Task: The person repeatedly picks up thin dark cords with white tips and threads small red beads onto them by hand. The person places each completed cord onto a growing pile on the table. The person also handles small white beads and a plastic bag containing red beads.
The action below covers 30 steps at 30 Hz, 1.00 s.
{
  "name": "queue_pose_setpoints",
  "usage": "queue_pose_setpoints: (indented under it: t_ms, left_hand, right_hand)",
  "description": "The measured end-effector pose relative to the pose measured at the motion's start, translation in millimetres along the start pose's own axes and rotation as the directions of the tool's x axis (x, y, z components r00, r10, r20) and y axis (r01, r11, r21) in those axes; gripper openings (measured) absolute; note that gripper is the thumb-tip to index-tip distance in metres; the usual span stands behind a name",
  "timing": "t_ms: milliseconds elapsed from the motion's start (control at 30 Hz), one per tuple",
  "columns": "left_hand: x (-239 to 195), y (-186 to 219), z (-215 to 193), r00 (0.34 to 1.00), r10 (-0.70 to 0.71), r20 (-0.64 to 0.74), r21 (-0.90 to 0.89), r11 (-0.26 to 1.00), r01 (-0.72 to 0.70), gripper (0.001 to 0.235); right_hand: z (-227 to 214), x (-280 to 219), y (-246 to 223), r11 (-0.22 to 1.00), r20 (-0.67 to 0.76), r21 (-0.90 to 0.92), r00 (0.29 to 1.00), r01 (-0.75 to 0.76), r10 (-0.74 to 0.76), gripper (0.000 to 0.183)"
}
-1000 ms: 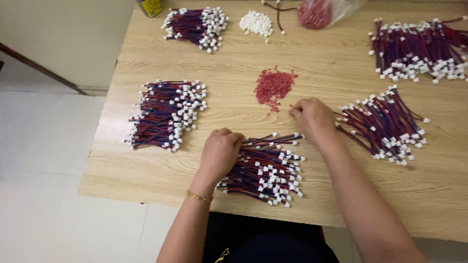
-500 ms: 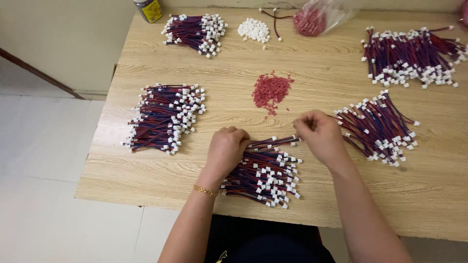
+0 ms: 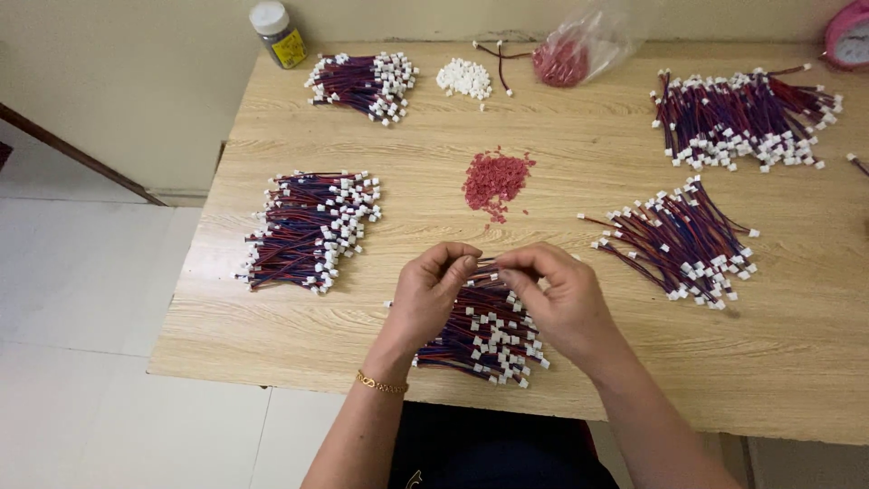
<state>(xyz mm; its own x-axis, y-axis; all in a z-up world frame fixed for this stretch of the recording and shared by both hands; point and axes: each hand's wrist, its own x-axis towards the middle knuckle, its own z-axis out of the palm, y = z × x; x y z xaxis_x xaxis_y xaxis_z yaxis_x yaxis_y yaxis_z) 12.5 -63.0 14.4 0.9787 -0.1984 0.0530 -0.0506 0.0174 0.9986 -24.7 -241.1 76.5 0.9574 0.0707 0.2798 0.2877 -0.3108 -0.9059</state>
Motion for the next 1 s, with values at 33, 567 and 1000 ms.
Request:
queue_pose_setpoints:
  t_ms: [33,567,1000]
  left_hand:
    - [-2,4,2,1.000,0.005,-0.001,0.001,1.000,-0.005,0.017]
    - [-13,-16,14,0.989,-0.136,-0.054,-0.427,0.899,0.100,0.030]
    - [-18,-6,11,0.992,-0.116,0.047,-0.533,0.837,0.123,0.033]
  right_hand:
    - [1,0,-6,1.000,0.000,0.000,1.000,0.005,-0.005,0.013]
    - [12,-1,9,0.899,0.010,-0.381,0.973,0.215,-0.229,0.007]
    - [17,-4,-2,0.999,-0.012,0.005,0.999,0.038,-0.038,0.008]
